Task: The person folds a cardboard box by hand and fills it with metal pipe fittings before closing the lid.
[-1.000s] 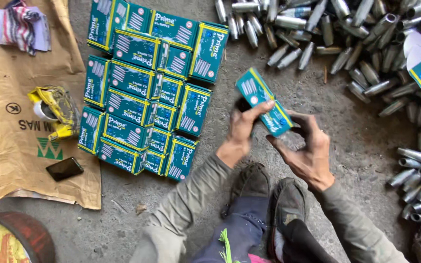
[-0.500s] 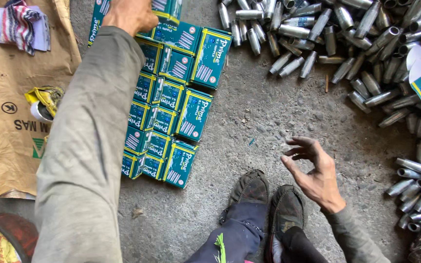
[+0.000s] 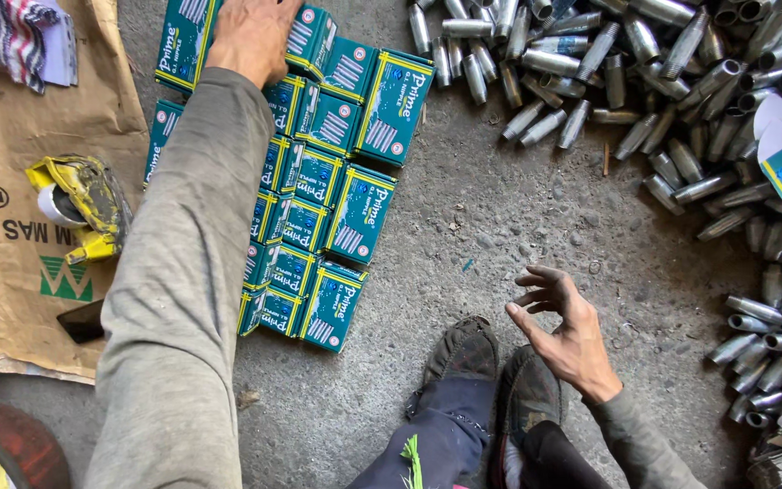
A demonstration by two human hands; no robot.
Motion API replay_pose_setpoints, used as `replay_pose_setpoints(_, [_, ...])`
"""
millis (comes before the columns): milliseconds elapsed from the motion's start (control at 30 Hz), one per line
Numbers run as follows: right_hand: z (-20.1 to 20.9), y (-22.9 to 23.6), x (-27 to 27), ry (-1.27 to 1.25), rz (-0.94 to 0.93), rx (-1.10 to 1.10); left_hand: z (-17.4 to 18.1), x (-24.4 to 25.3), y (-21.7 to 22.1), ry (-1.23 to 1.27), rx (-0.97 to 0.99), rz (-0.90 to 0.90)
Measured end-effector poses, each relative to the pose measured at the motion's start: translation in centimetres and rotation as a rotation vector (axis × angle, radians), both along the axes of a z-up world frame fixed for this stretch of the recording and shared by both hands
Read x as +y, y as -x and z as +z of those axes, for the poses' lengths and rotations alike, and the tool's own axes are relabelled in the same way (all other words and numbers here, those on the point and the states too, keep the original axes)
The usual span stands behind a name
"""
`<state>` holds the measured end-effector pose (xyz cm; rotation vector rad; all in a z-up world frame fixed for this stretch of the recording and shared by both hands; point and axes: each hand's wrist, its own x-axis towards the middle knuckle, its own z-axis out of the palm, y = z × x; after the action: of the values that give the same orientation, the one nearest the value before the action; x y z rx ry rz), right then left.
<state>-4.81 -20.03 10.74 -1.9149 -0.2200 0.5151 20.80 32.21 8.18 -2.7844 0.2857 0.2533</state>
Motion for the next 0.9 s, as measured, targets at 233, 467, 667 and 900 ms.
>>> replay_pose_setpoints(233, [-0.5,1.0,0.5,0.0,0.015,0.061,0.0,-3.0,2.6,0.503,-0.098,0.236])
replay_pose_setpoints(467, [-0.4,1.0,0.7,0.004,0.042,0.114,-3.2,-4.4,3.8,0.414,-0.388,0.249])
replay_pose_setpoints(667, [-0.2,0.8,0.7,0.032,0.047,0.104,-3.3,-4.5,3.6,0.369,-0.439,0.287])
replay_pose_setpoints(900, [-0.2,0.7,-0.3,0.039,-0.014,0.078,-3.7,-4.3,3.1,0.355,-0.434,0.253])
